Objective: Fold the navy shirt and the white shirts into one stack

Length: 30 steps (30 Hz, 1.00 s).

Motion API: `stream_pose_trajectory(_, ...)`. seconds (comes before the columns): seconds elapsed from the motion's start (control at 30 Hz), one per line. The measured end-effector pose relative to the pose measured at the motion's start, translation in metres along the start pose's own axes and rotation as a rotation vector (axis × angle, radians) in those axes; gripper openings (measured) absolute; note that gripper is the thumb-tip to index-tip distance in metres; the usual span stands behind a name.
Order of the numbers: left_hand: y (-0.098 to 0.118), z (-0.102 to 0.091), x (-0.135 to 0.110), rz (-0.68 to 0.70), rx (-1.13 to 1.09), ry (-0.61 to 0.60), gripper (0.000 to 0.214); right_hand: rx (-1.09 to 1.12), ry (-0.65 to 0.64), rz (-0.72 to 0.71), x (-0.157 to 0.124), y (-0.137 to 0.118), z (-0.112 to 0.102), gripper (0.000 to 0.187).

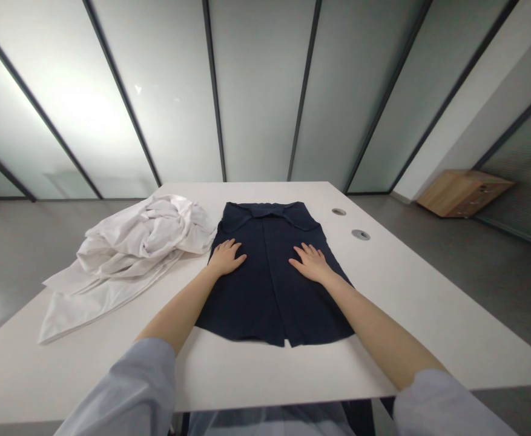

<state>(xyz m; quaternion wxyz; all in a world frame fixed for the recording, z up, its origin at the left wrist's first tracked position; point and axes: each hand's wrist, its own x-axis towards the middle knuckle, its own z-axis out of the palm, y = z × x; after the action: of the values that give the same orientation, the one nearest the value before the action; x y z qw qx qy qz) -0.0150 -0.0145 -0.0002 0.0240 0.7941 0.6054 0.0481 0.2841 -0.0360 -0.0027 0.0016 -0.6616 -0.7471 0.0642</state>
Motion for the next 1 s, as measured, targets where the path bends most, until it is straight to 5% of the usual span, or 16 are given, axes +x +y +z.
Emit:
stream_pose_trajectory(0.57, -0.011, 0.004, -0.001, 0.064, -0.140, 0.132, 0.049, 0.024, 0.049, -0.018, 0.001, 0.004, 0.011, 0.068)
stream_pose_trajectory(1.0, -0.015, 0.001, -0.001, 0.092, -0.139, 0.075, 0.054, 0.005, 0.003, 0.008, 0.001, -0.003, 0.003, 0.068)
